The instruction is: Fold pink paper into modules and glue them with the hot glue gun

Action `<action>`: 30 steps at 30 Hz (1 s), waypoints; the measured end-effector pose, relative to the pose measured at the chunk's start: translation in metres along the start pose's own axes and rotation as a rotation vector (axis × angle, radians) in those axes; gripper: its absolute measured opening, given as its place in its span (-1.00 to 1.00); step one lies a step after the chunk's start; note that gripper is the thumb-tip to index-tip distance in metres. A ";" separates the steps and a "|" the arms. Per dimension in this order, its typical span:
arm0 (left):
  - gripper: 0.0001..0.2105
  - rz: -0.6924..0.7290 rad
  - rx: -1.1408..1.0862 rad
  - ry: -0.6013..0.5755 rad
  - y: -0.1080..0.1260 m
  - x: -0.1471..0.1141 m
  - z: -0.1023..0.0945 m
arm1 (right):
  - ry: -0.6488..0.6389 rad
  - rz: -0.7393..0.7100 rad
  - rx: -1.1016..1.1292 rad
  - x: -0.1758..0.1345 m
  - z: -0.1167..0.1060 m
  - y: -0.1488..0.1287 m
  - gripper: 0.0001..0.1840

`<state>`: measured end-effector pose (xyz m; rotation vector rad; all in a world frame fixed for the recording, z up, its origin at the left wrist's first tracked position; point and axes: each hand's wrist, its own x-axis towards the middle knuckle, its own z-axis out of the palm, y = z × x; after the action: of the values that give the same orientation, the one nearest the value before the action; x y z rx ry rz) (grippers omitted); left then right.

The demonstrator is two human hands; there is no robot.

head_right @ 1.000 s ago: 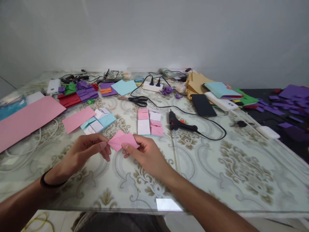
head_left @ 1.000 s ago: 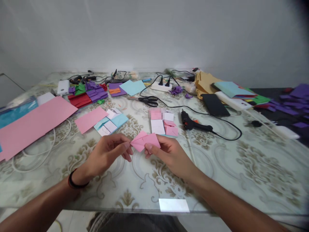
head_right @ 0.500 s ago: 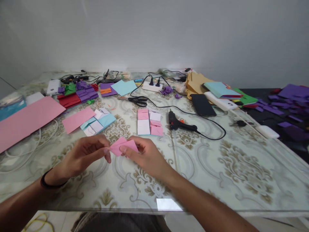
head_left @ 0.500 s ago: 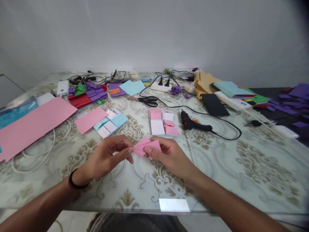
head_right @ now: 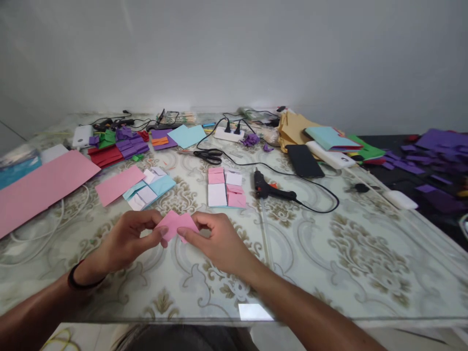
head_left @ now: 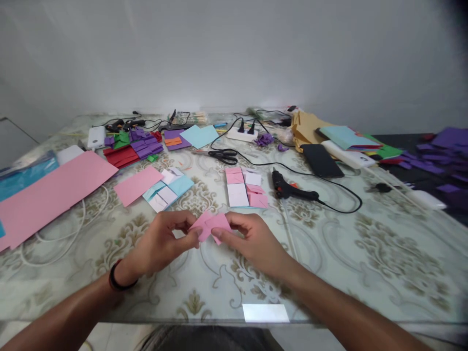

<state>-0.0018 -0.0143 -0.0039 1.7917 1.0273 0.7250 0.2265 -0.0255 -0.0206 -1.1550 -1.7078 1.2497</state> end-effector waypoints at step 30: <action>-0.72 0.174 0.199 -0.028 0.010 -0.010 0.009 | -0.099 -0.206 0.005 -0.007 -0.008 -0.009 -0.89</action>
<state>0.0043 -0.0298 0.0013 2.0770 0.9610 0.7212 0.2342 -0.0308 -0.0103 -0.9008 -1.8444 1.1987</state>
